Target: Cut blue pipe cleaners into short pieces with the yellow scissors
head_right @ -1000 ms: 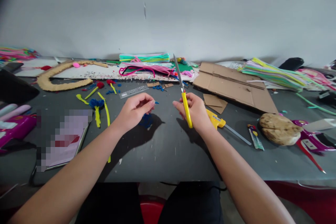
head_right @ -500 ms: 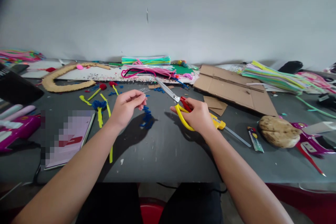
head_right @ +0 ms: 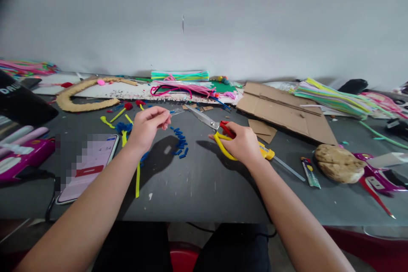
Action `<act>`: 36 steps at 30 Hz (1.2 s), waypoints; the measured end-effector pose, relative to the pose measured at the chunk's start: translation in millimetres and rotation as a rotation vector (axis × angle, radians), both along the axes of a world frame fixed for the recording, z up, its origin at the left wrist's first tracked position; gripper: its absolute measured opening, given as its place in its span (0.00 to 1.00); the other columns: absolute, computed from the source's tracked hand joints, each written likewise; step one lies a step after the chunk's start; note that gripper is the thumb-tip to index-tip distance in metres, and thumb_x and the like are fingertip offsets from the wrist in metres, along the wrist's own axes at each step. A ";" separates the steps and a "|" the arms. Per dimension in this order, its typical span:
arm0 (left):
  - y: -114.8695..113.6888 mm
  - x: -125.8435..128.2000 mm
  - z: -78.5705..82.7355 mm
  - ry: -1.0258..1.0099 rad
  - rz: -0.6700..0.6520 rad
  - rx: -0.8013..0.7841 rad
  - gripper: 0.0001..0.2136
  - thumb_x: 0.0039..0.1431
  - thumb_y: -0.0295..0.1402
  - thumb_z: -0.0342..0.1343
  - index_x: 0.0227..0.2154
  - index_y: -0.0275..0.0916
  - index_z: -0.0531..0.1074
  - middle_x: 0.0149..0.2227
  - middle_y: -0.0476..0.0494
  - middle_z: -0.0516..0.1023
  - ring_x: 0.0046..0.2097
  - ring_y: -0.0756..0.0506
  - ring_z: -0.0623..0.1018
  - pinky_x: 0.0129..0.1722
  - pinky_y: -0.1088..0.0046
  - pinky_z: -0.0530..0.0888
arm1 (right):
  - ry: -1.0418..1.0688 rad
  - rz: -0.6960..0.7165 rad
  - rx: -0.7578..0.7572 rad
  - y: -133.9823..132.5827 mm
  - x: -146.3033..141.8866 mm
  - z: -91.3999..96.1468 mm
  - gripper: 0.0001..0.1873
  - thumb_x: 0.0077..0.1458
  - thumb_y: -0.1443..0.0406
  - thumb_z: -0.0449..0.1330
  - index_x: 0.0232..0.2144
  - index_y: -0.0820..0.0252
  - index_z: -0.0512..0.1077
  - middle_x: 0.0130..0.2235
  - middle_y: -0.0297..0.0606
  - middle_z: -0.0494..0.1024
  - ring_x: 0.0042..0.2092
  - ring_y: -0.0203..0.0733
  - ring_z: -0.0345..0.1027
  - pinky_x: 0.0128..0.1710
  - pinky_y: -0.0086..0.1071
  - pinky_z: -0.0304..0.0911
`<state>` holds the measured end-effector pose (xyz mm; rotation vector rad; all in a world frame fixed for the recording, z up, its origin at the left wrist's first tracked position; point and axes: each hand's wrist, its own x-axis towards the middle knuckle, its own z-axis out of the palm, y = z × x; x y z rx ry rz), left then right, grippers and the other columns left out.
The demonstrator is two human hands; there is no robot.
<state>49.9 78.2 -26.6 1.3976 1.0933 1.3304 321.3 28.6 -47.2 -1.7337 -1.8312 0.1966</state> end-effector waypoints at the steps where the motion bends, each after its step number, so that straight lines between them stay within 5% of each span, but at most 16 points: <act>1: -0.3 0.4 0.3 0.005 0.001 0.003 0.07 0.53 0.35 0.62 0.26 0.36 0.75 0.24 0.47 0.74 0.25 0.52 0.69 0.26 0.74 0.67 | 0.006 0.010 -0.001 -0.4 -0.7 0.6 0.28 0.46 0.39 0.65 0.24 0.56 0.67 0.21 0.31 0.67 0.25 0.36 0.54 0.25 0.31 0.49; 8: -2.5 1.8 2.4 0.067 -0.008 0.048 0.07 0.54 0.34 0.62 0.25 0.37 0.75 0.22 0.48 0.73 0.24 0.51 0.69 0.26 0.74 0.67 | -0.020 0.129 -0.015 -1.2 -3.7 -0.5 0.24 0.48 0.42 0.65 0.27 0.56 0.68 0.22 0.29 0.65 0.25 0.35 0.53 0.26 0.31 0.50; 36: -2.7 -1.1 0.4 0.193 -0.063 0.120 0.08 0.55 0.36 0.62 0.28 0.37 0.75 0.25 0.47 0.76 0.27 0.50 0.72 0.29 0.74 0.68 | -0.048 0.143 -0.021 2.3 0.4 -6.4 0.25 0.50 0.43 0.64 0.23 0.56 0.65 0.22 0.29 0.63 0.26 0.35 0.50 0.27 0.32 0.49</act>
